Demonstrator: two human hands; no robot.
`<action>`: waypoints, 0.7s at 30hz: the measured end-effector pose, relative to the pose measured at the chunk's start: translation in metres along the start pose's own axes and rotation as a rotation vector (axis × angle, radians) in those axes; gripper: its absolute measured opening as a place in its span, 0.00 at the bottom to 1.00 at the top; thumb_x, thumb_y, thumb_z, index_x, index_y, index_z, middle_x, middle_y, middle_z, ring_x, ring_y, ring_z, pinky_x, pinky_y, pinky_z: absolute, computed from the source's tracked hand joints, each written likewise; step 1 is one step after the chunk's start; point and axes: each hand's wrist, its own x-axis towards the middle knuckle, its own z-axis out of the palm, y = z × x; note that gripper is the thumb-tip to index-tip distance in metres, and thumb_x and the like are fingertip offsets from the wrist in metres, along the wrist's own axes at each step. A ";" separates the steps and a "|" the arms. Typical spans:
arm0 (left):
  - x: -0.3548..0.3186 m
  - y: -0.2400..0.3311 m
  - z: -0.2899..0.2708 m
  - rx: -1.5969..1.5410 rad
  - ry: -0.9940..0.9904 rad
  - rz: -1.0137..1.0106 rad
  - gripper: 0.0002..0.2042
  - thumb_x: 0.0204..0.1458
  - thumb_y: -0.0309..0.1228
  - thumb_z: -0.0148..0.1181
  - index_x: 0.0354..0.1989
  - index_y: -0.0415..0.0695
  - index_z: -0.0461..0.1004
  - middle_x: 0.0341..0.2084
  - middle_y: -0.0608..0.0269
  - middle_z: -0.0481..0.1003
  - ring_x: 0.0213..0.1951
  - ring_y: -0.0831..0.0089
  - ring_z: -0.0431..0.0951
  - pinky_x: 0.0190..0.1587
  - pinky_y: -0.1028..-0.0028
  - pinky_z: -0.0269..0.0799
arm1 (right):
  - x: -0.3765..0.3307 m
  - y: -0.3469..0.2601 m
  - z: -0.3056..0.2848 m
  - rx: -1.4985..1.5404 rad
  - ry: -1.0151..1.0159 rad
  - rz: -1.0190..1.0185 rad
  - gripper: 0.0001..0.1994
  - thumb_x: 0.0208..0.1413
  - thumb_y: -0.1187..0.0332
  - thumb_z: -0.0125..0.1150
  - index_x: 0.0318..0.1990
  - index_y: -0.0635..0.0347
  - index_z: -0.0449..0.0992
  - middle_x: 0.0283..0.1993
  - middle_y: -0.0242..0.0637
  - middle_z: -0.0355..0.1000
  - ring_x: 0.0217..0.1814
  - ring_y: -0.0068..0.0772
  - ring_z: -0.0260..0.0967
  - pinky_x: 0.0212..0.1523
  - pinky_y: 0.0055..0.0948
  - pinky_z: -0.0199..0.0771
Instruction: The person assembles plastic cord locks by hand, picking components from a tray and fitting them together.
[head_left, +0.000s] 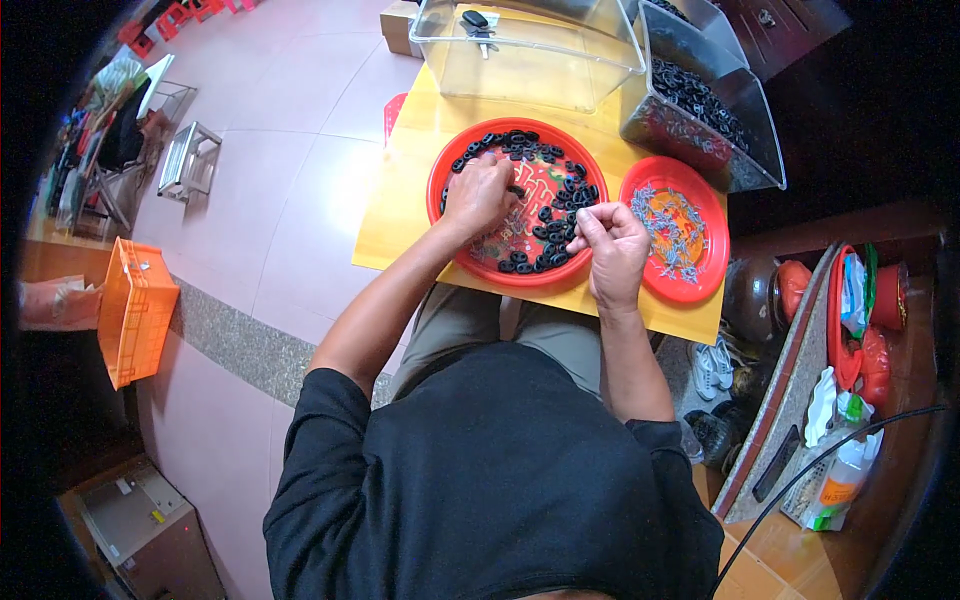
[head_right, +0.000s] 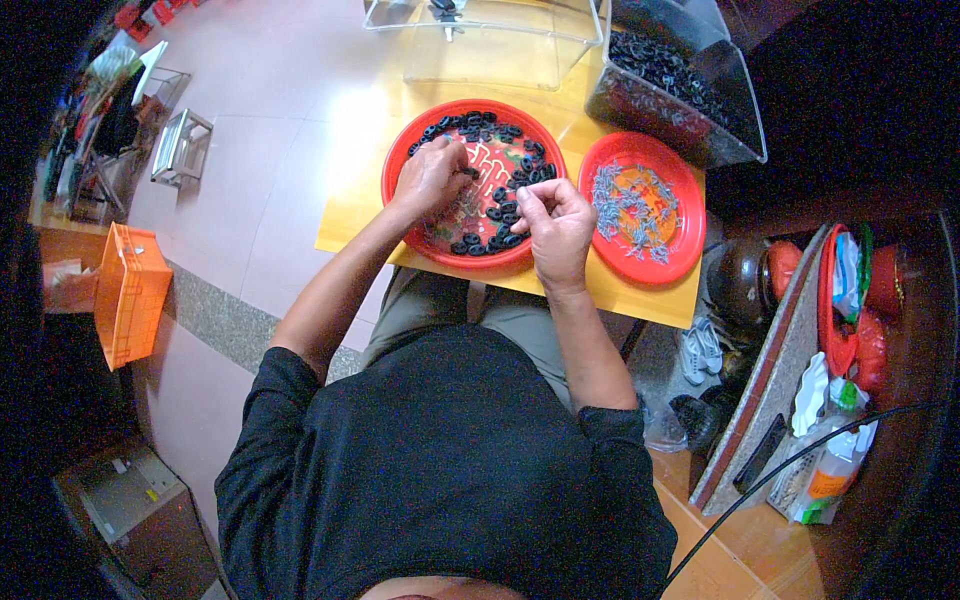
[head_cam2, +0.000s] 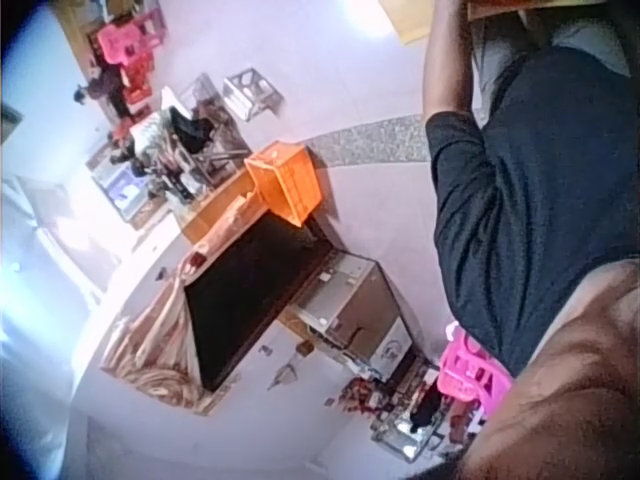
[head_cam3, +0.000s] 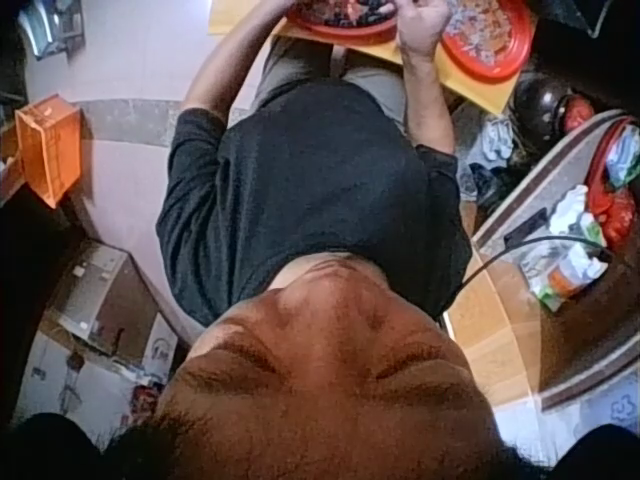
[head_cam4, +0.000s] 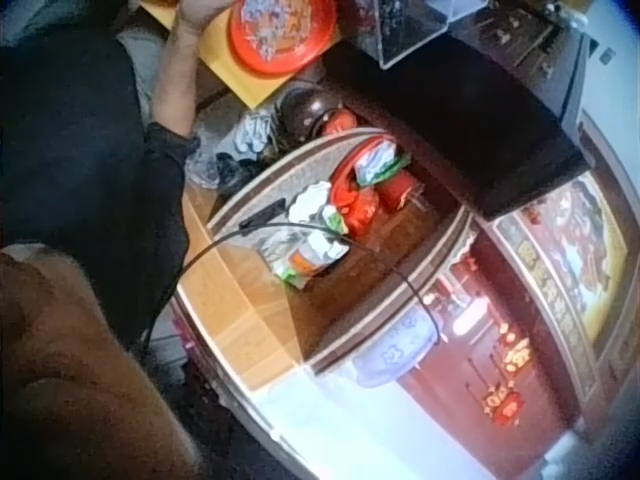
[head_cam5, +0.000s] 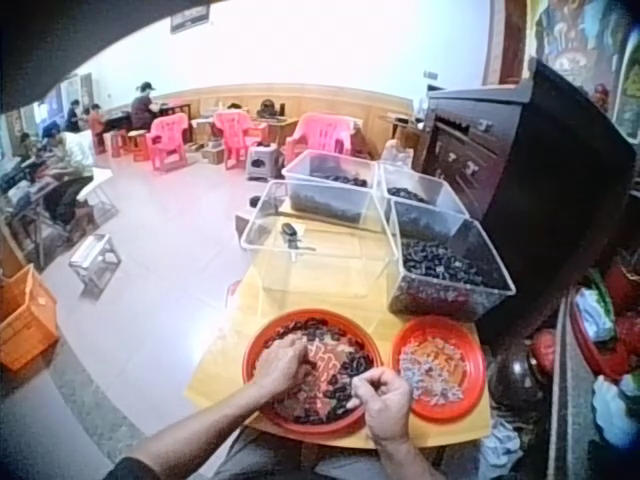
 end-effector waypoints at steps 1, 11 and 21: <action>0.002 0.001 0.002 -0.001 -0.003 0.000 0.07 0.40 0.29 0.57 0.29 0.41 0.71 0.31 0.50 0.70 0.39 0.53 0.71 0.40 0.59 0.68 | 0.000 0.000 0.000 -0.015 0.001 0.005 0.02 0.51 0.78 0.56 0.28 0.64 0.70 0.22 0.33 0.67 0.18 0.18 0.64 0.20 0.17 0.70; 0.004 -0.007 0.008 -0.135 0.058 0.043 0.09 0.40 0.30 0.60 0.29 0.42 0.70 0.30 0.53 0.69 0.37 0.55 0.71 0.39 0.60 0.68 | 0.001 0.001 -0.007 0.021 0.032 -0.023 0.03 0.51 0.76 0.57 0.28 0.64 0.70 0.22 0.32 0.67 0.18 0.16 0.64 0.19 0.16 0.70; 0.026 0.019 0.022 0.057 0.054 0.194 0.12 0.35 0.33 0.63 0.28 0.41 0.71 0.31 0.50 0.70 0.38 0.54 0.71 0.38 0.59 0.69 | 0.000 -0.005 -0.012 -0.009 0.082 -0.040 0.04 0.50 0.76 0.57 0.27 0.64 0.70 0.22 0.32 0.67 0.18 0.17 0.64 0.19 0.16 0.69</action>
